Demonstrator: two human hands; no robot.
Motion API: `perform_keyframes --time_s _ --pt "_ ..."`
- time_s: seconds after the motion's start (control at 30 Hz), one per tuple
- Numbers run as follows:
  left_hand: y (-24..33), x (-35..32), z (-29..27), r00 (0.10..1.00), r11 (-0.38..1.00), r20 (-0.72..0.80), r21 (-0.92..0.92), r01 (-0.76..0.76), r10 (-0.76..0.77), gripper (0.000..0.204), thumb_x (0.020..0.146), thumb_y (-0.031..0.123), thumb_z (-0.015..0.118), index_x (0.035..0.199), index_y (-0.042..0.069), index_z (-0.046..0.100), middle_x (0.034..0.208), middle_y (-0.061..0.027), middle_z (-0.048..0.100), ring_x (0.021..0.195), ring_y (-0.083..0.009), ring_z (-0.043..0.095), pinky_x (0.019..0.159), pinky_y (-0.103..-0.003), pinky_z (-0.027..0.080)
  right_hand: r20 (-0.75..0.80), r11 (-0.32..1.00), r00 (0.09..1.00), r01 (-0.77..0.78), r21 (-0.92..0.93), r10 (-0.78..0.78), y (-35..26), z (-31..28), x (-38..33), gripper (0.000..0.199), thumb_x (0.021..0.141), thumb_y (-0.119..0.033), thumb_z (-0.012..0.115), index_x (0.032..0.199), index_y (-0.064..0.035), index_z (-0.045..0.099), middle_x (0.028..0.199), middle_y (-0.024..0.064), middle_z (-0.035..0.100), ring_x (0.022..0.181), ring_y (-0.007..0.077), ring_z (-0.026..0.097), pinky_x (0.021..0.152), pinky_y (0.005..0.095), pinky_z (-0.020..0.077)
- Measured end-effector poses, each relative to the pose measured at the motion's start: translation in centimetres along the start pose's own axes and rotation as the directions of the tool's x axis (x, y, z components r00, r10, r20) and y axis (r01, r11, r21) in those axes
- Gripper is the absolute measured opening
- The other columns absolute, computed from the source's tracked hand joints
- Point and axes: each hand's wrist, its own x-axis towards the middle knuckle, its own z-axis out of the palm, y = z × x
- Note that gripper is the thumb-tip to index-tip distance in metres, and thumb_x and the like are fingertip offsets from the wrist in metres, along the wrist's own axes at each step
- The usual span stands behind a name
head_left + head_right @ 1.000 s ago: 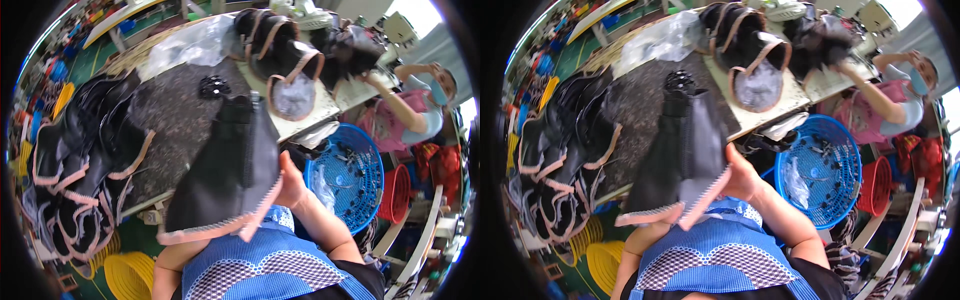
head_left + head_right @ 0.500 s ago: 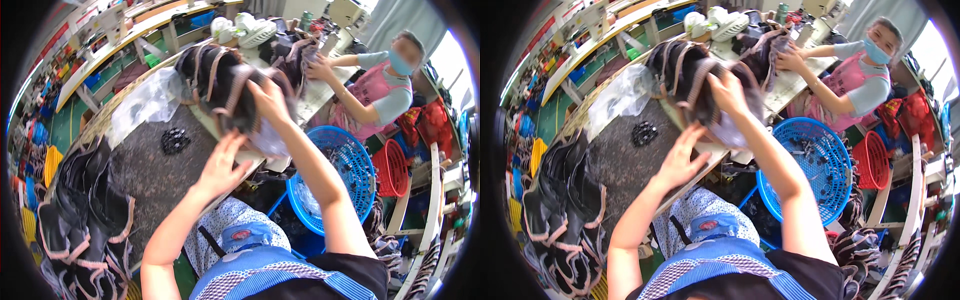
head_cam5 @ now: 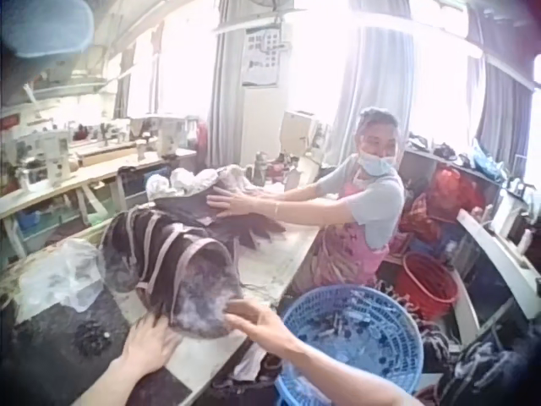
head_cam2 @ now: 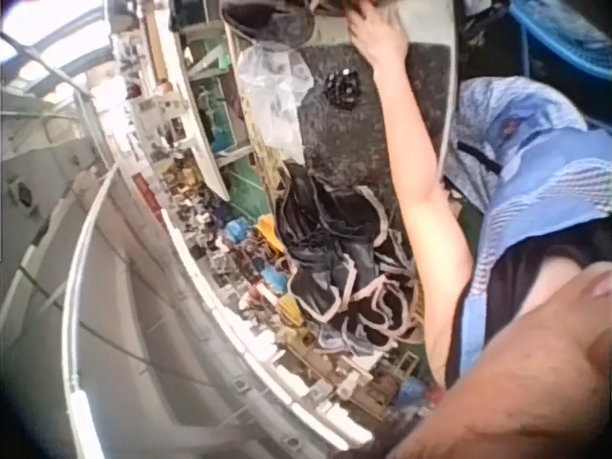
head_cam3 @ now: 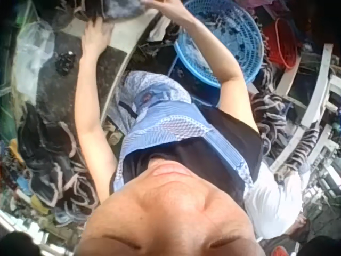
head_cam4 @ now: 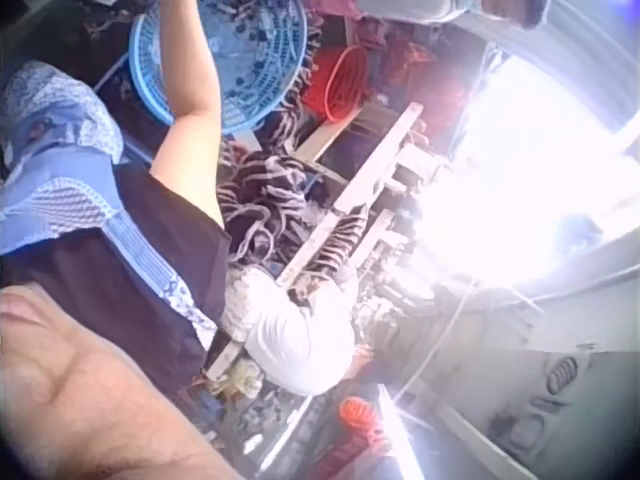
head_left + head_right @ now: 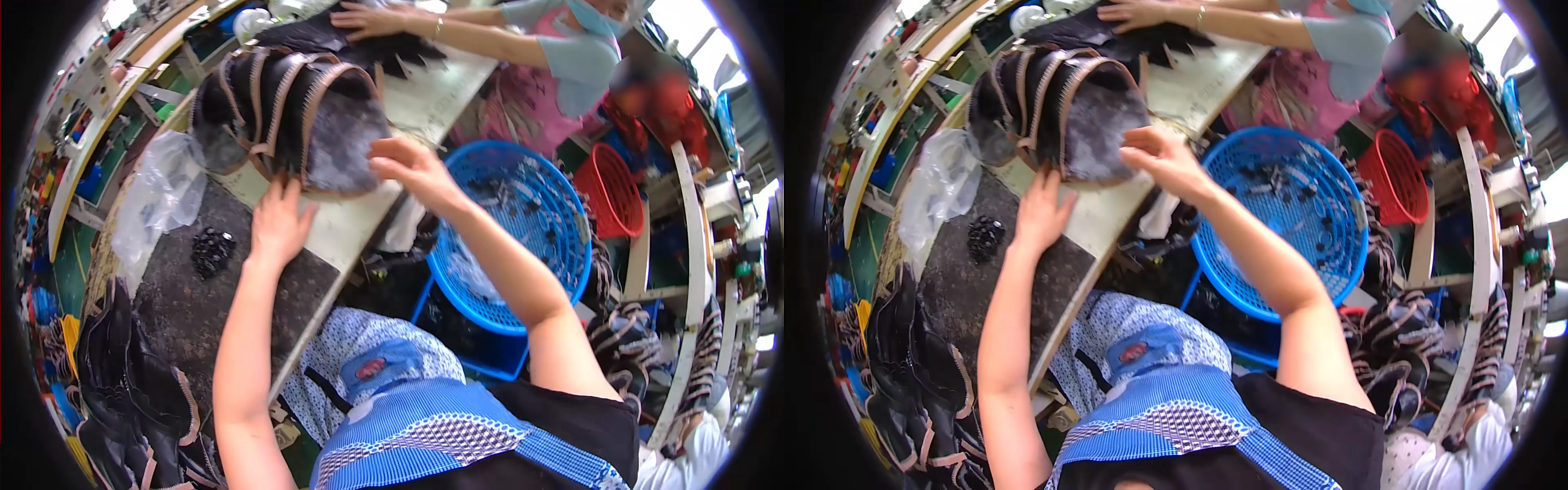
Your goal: The person attaches zipper sliders onto the zippers of boot uppers by hand, pulls the zippers along the tracks, and sets the assembled uppers aside.
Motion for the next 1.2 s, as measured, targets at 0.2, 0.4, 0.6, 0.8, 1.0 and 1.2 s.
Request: perform_keyframes --time_s 0.2,0.4,0.6,0.8,1.0,1.2 --pt "2.5 -2.2 1.9 0.988 0.975 -0.110 -0.180 -0.130 0.112 0.053 0.088 0.016 0.064 0.138 0.010 0.047 0.141 -0.0259 0.040 0.128 -0.0439 0.044 0.105 -0.046 0.039 -0.492 0.883 0.825 -0.421 -0.209 0.277 7.2 -19.1 -16.4 0.033 0.094 -0.026 0.063 0.115 -0.0007 0.064 0.098 0.0117 0.070 0.089 0.0153 0.067 0.080 0.0278 0.0533" --pt "3.6 -2.8 2.0 0.995 0.972 -0.088 -0.225 -0.065 0.046 0.047 0.093 0.018 0.058 0.138 0.012 0.047 0.142 -0.0216 0.039 0.135 -0.0395 0.038 0.108 -0.044 0.036 -0.697 0.420 0.677 -0.718 -0.555 0.236 17.3 -23.3 -28.6 0.049 0.074 -0.032 0.078 0.112 -0.0036 0.066 0.094 0.0160 0.070 0.082 0.0251 0.068 0.069 0.0366 0.0541" --pt "4.0 -3.9 -0.9 0.985 0.969 -0.158 -0.223 -0.104 0.069 0.046 0.083 0.009 0.063 0.129 0.014 0.055 0.138 -0.0231 0.042 0.125 -0.0425 0.047 0.104 -0.044 0.041 -0.542 0.079 0.660 -0.670 -0.738 0.520 16.9 -23.3 -26.3 0.031 0.076 -0.028 0.071 0.090 -0.0001 0.073 0.088 0.0176 0.072 0.081 0.0297 0.071 0.074 0.0425 0.0553" --pt "2.5 -6.3 -4.0 0.969 0.964 -0.238 -0.238 -0.121 0.063 0.047 0.082 0.011 0.065 0.128 0.013 0.054 0.137 -0.0259 0.043 0.115 -0.0445 0.054 0.097 -0.048 0.047 -0.274 0.993 0.962 -0.033 -0.116 0.000 -4.5 -3.7 -9.6 0.032 0.095 -0.031 0.062 0.101 -0.0006 0.066 0.084 0.0041 0.068 0.077 0.0132 0.065 0.067 0.0271 0.0536" --pt "3.4 -6.0 -4.3 0.975 0.967 -0.215 -0.229 -0.113 0.063 0.055 0.079 0.010 0.068 0.132 0.014 0.052 0.138 -0.0265 0.042 0.116 -0.0450 0.053 0.097 -0.048 0.047 -0.218 0.985 0.976 0.050 0.166 -0.012 -4.7 7.7 7.5 0.067 0.087 -0.034 0.069 0.139 -0.0009 0.043 0.129 0.0113 0.056 0.113 0.0214 0.056 0.098 0.0334 0.0412" --pt "3.0 -4.3 -4.4 0.990 0.981 -0.141 -0.192 -0.017 -0.010 0.067 0.081 0.024 0.071 0.142 0.014 0.044 0.145 -0.0250 0.036 0.131 -0.0427 0.040 0.109 -0.048 0.034 -0.025 0.836 0.996 -0.056 0.546 0.083 -4.5 9.7 14.6 0.033 0.087 -0.014 0.066 0.116 0.0008 0.060 0.104 0.0100 0.068 0.088 0.0226 0.066 0.077 0.0346 0.0534"
